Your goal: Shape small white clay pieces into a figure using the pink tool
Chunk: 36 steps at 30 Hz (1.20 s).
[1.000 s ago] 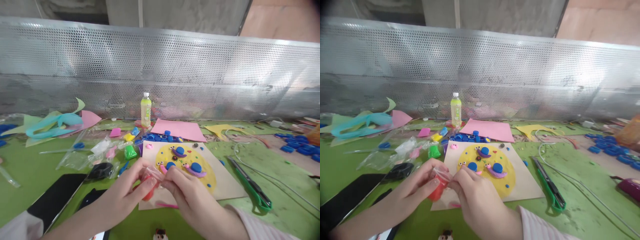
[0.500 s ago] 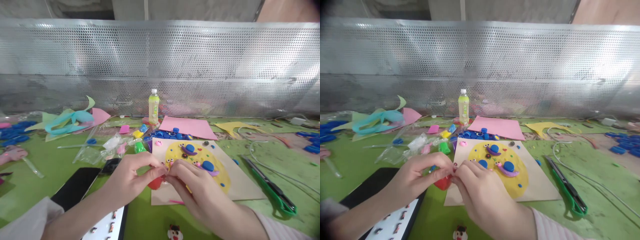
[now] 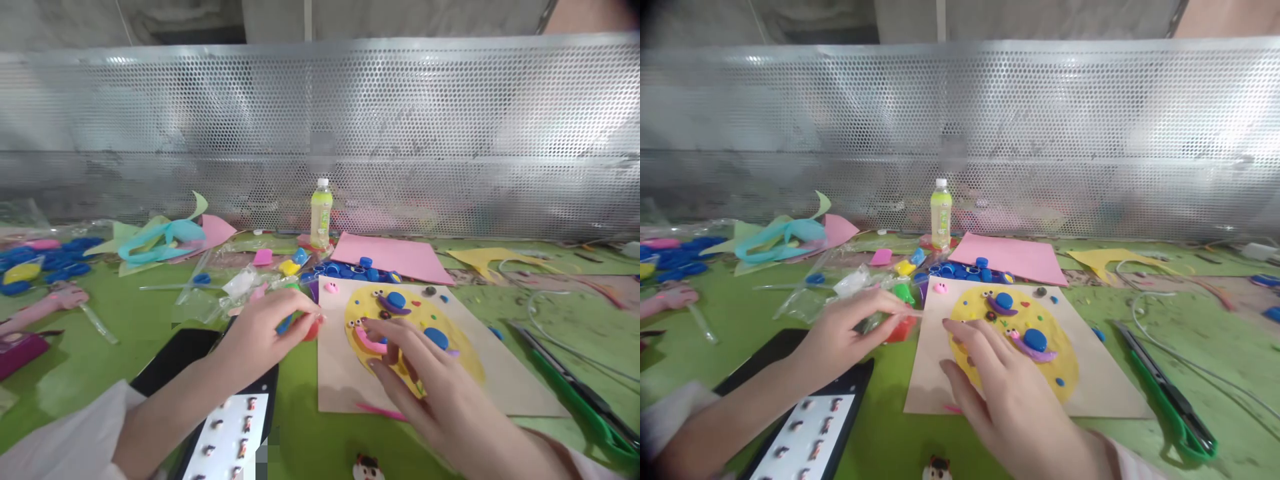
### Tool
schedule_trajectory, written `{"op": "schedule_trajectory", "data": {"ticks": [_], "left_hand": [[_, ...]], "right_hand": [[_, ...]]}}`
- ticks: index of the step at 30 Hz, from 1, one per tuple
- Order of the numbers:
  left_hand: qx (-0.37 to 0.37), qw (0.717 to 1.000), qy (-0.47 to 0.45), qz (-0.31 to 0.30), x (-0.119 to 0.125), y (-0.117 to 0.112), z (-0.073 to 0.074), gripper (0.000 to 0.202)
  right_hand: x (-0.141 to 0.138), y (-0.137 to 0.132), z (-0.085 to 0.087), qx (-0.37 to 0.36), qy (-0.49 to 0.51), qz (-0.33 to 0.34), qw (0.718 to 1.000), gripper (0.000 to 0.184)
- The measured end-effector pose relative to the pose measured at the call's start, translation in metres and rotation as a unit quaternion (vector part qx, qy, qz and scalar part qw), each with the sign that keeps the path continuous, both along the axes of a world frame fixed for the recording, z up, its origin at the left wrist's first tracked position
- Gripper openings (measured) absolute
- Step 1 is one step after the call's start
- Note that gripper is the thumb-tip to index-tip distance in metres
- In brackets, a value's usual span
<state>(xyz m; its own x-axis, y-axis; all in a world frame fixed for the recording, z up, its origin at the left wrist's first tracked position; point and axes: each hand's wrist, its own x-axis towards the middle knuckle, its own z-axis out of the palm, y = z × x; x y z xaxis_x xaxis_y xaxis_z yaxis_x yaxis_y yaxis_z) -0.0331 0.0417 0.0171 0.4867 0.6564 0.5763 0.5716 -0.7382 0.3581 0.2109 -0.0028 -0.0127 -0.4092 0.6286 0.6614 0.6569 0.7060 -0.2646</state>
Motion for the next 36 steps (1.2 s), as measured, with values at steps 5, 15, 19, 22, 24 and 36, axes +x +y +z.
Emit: {"op": "schedule_trajectory", "data": {"ticks": [5,15,19,22,24,36], "left_hand": [[0.06,0.989,0.135,0.006,-0.005,0.011,-0.011,0.014],[0.035,0.968,0.247,0.035,-0.001,0.007,-0.016,0.029],[0.019,0.963,0.265,0.055,0.0,0.007,-0.017,0.026],[0.009,0.96,0.272,0.066,-0.001,0.009,-0.017,0.019],[0.005,0.96,0.27,0.07,-0.001,0.01,-0.017,0.019],[-0.014,0.962,0.251,0.107,0.0,0.007,-0.022,0.022]], "right_hand": [[0.012,-0.002,-0.002,0.1,-0.077,0.063,0.99,0.024],[0.016,-0.006,-0.019,0.045,-0.076,0.159,0.983,0.027],[0.014,-0.007,-0.021,0.018,-0.064,0.171,0.983,0.03],[0.014,-0.008,-0.019,0.012,-0.039,0.162,0.986,0.029],[0.016,-0.008,-0.018,0.006,-0.032,0.161,0.986,0.029],[0.015,-0.009,-0.013,0.028,-0.024,0.171,0.985,0.027]]}}
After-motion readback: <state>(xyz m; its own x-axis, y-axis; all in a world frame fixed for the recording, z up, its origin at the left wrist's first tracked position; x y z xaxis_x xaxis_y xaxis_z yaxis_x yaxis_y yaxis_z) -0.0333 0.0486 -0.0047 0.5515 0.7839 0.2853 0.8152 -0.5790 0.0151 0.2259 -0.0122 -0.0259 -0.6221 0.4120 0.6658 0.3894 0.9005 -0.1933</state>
